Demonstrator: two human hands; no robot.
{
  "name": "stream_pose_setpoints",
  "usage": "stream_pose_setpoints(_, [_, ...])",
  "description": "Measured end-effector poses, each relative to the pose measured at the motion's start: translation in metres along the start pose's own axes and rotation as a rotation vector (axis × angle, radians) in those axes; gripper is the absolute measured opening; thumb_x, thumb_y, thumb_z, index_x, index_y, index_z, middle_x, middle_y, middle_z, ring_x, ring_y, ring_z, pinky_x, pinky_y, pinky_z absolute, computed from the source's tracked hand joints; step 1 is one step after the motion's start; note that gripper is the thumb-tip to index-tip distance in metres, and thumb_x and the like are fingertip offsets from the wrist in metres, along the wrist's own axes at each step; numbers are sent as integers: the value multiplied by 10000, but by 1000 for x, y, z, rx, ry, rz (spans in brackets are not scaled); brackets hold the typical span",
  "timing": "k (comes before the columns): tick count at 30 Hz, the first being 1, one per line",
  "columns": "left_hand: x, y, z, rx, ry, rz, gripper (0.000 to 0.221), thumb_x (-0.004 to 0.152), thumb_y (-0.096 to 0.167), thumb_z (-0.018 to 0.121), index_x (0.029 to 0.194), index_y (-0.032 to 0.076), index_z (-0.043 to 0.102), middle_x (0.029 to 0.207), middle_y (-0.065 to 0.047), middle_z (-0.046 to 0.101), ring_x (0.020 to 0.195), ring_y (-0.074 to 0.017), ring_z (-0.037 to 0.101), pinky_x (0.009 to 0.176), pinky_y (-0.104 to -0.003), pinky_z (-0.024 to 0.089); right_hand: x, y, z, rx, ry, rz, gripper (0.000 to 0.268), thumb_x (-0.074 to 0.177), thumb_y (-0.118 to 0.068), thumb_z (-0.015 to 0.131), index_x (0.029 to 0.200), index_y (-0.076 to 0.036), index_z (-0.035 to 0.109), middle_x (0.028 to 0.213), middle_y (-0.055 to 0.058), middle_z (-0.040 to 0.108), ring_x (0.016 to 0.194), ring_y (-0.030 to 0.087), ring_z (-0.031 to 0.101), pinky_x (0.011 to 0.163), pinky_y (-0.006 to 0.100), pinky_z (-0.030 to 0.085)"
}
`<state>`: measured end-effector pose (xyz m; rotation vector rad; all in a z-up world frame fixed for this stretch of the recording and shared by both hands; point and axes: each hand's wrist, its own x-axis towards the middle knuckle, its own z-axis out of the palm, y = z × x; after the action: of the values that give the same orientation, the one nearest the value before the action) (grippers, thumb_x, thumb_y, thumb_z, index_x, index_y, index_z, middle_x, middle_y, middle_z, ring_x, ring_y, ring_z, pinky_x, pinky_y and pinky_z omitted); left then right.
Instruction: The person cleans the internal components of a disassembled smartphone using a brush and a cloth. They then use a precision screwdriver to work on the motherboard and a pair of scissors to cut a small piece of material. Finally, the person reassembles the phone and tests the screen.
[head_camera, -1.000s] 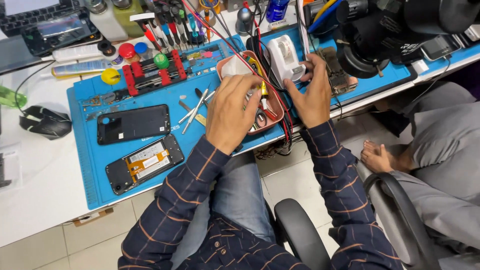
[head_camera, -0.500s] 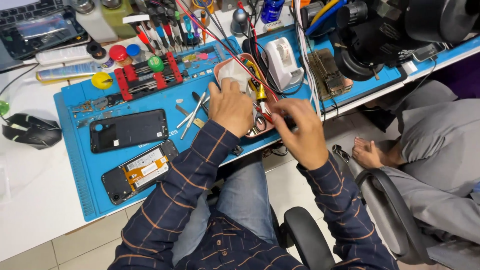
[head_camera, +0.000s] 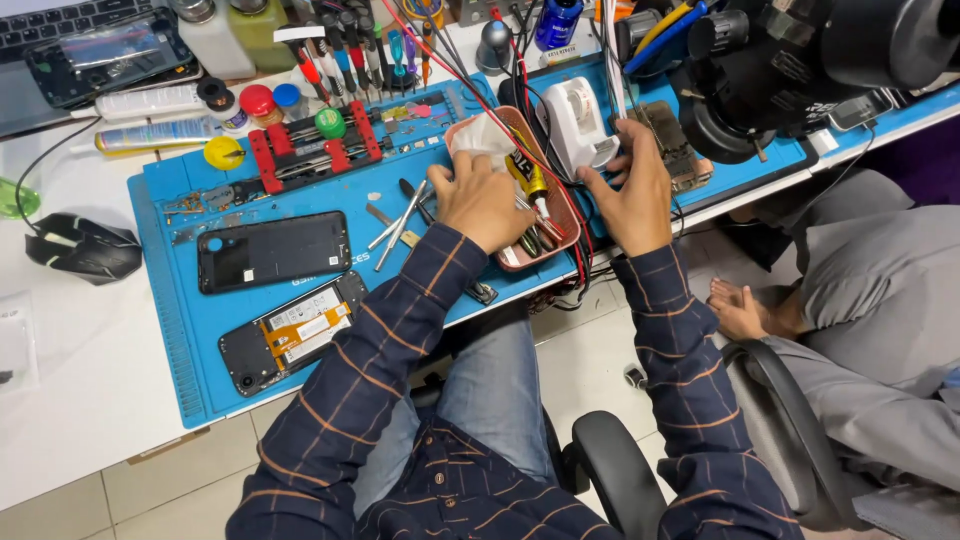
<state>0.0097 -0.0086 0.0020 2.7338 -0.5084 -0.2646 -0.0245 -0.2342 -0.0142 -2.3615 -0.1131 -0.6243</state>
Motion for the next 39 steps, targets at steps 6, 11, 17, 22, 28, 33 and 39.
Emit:
stream_pose_setpoints(6, [-11,-7,-46,-169,-103,-64,529,916,588,706,972,75,820,1293,-197,650,1382,-383,442,1099,-661,197,-17,-21,-11,72,121,-42,430,1050,-30,844,1397,-7,592,1220,161,646,975,324,741,784,350,642])
stream_pose_setpoints(11, [-53,-29,-75,-421,-97,9,467,965,509,708,771,87,761,877,-137,670,1186,-353,547,994,-577,255,-62,-107,-36,488,14,68,171,1125,-179,675,1158,-12,694,988,171,779,806,267,780,735,360,653])
stream_pose_setpoints(17, [-137,1,-65,-630,179,223,221,1053,344,728,951,149,746,1125,-59,619,1194,-325,534,1001,-509,315,-114,-139,-31,1392,-265,515,375,1149,-277,499,1333,44,557,1080,140,678,955,165,710,867,296,643])
stream_pose_setpoints(22, [-115,44,-23,-652,325,370,282,1136,374,607,1020,121,650,1182,-103,559,1185,-376,503,984,-525,340,-130,-97,-39,1557,-214,477,438,1131,-322,554,1443,-15,548,1132,276,757,1042,278,789,929,436,656])
stream_pose_setpoints(28, [-68,82,1,-575,389,523,301,1141,440,569,1152,144,625,1243,-89,549,1244,-366,521,1011,-515,376,-136,-59,-65,1372,-38,483,551,1039,-156,687,1520,59,524,1012,194,705,978,213,728,925,367,641])
stream_pose_setpoints(33, [-3,36,20,-16,602,474,412,1011,271,806,1313,53,627,1328,-218,585,1313,-441,554,982,-534,481,-146,-14,-81,1175,-197,506,520,909,-153,836,1341,108,713,757,159,687,705,179,663,639,268,527])
stream_pose_setpoints(39, [-31,-2,8,26,638,576,646,991,308,828,1443,-24,507,1375,-278,492,1354,-538,495,1102,-594,480,-148,29,-99,1117,-185,495,538,889,-192,864,1291,139,725,686,125,675,601,147,667,557,222,533])
